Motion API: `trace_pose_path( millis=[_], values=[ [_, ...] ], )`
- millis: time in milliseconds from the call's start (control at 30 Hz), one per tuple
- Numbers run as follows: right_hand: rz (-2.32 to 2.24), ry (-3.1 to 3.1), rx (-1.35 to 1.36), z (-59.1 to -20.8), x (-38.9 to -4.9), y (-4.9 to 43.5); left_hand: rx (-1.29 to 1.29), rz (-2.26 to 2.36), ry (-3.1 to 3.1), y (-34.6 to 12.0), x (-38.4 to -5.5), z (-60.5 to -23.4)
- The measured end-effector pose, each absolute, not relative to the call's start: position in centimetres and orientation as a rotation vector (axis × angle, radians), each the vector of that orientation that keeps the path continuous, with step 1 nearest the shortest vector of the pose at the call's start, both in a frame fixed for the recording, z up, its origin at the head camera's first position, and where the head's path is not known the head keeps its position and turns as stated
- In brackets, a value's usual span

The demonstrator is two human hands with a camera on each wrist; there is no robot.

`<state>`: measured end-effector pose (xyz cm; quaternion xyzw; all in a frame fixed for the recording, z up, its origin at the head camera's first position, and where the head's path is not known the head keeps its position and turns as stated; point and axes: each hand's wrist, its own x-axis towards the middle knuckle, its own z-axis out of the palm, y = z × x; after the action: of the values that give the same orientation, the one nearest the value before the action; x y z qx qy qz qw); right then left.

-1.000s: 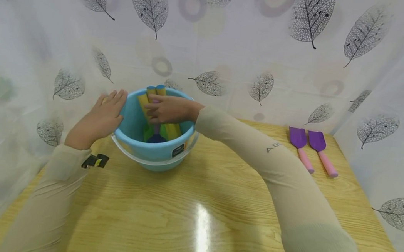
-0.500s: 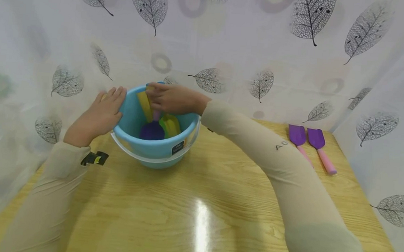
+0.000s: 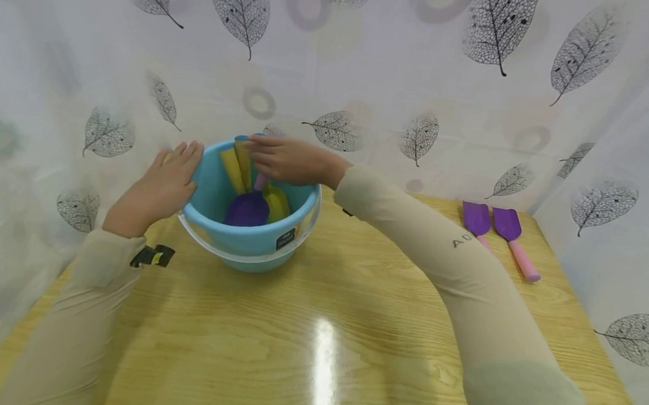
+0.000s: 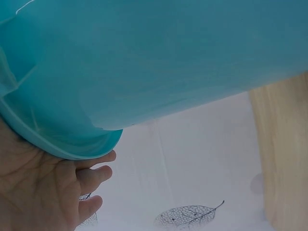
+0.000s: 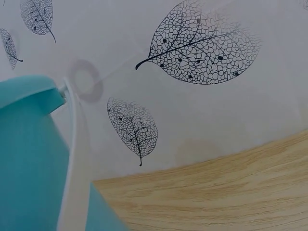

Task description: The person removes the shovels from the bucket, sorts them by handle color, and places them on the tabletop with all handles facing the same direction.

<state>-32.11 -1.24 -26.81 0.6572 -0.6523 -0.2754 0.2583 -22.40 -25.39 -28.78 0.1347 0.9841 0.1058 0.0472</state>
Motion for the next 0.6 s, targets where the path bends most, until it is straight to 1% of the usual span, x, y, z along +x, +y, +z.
trace_pose_path(
  millis=[600],
  values=[
    [-0.463,-1.823,1.731,-26.9,-32.3,0.5,0.414,0.321,2.99,-25.6,-22.6,-28.9]
  ],
)
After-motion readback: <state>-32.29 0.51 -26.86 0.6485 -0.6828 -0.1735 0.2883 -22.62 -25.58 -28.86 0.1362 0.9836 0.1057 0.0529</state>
